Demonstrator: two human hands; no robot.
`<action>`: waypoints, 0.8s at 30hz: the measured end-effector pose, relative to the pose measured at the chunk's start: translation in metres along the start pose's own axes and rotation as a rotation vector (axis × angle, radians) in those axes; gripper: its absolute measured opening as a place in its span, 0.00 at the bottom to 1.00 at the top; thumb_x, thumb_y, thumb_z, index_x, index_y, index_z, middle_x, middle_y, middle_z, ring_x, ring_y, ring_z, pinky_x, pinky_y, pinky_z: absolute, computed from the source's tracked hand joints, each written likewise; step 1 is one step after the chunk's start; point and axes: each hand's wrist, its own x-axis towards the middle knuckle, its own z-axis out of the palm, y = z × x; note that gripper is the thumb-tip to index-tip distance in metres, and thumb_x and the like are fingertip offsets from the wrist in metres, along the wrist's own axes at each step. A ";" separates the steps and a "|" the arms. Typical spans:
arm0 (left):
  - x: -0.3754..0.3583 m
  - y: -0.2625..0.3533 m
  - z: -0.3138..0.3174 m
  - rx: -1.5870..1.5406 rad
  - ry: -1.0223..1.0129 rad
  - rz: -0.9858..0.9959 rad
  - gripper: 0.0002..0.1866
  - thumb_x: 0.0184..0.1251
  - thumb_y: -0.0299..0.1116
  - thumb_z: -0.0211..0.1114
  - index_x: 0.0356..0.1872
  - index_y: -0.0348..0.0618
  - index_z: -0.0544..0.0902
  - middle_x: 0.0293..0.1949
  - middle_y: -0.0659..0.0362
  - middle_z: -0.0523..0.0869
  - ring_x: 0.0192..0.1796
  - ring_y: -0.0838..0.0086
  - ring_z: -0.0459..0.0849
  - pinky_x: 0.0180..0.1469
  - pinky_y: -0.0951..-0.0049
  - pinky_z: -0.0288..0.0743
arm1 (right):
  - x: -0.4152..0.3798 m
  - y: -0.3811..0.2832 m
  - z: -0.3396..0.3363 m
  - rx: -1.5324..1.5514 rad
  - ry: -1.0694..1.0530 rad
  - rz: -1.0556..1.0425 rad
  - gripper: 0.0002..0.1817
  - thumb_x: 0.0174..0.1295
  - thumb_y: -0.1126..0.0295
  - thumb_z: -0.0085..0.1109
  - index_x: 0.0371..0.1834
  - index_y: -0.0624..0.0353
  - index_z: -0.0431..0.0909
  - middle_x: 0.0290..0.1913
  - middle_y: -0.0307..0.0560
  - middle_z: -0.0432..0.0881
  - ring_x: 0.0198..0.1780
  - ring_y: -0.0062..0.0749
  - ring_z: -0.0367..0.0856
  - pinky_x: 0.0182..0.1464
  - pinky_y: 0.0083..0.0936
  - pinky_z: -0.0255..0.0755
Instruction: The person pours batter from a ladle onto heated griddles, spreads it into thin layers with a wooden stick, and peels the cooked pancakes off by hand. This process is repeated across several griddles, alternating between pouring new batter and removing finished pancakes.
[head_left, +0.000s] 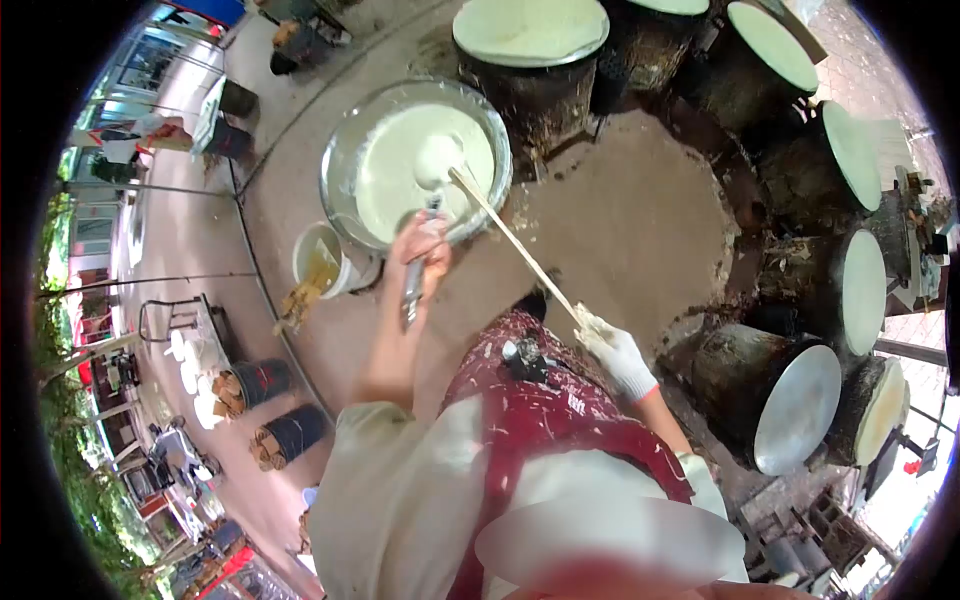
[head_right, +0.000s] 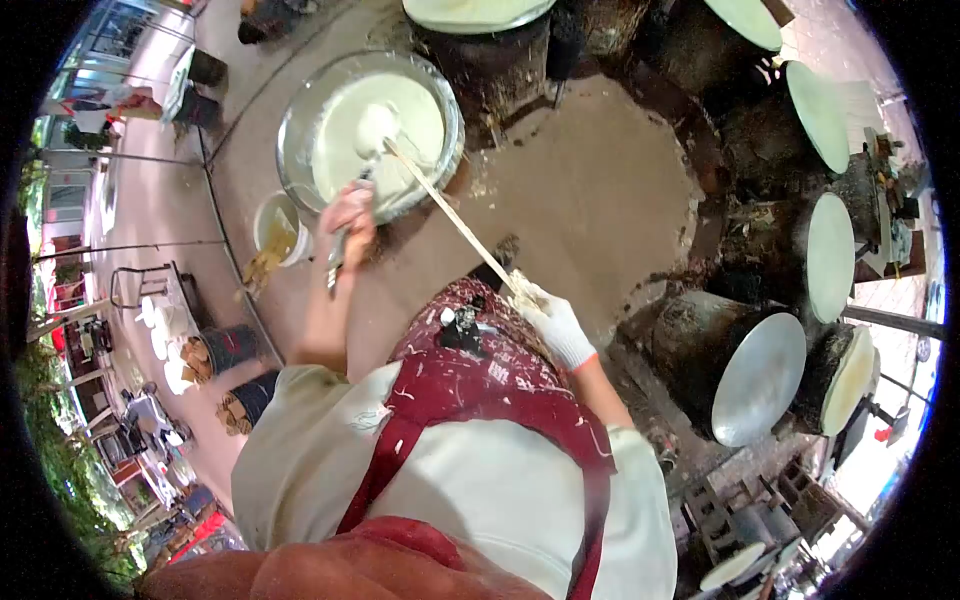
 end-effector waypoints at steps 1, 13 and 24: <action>-0.019 0.008 0.039 0.088 -0.006 0.032 0.14 0.76 0.36 0.49 0.46 0.31 0.71 0.19 0.67 0.70 0.12 0.83 0.60 0.19 0.81 0.57 | -0.011 -0.015 0.000 0.001 0.029 -0.061 0.25 0.63 0.73 0.59 0.64 0.68 0.71 0.65 0.46 0.74 0.63 0.22 0.70 0.65 0.21 0.62; 0.103 0.038 0.186 1.093 0.023 0.414 0.14 0.77 0.38 0.48 0.33 0.41 0.72 0.15 0.68 0.63 0.13 0.84 0.60 0.17 0.80 0.53 | -0.023 0.045 -0.071 0.333 0.966 -0.344 0.27 0.66 0.75 0.59 0.68 0.66 0.66 0.50 0.34 0.78 0.37 0.10 0.71 0.38 0.09 0.66; 0.198 -0.175 0.244 0.907 -0.489 -0.853 0.17 0.79 0.39 0.45 0.39 0.35 0.75 0.15 0.69 0.62 0.08 0.86 0.56 0.12 0.83 0.50 | -0.140 0.048 -0.001 0.519 1.524 -0.151 0.27 0.62 0.75 0.62 0.64 0.73 0.69 0.58 0.46 0.77 0.57 0.26 0.74 0.62 0.22 0.67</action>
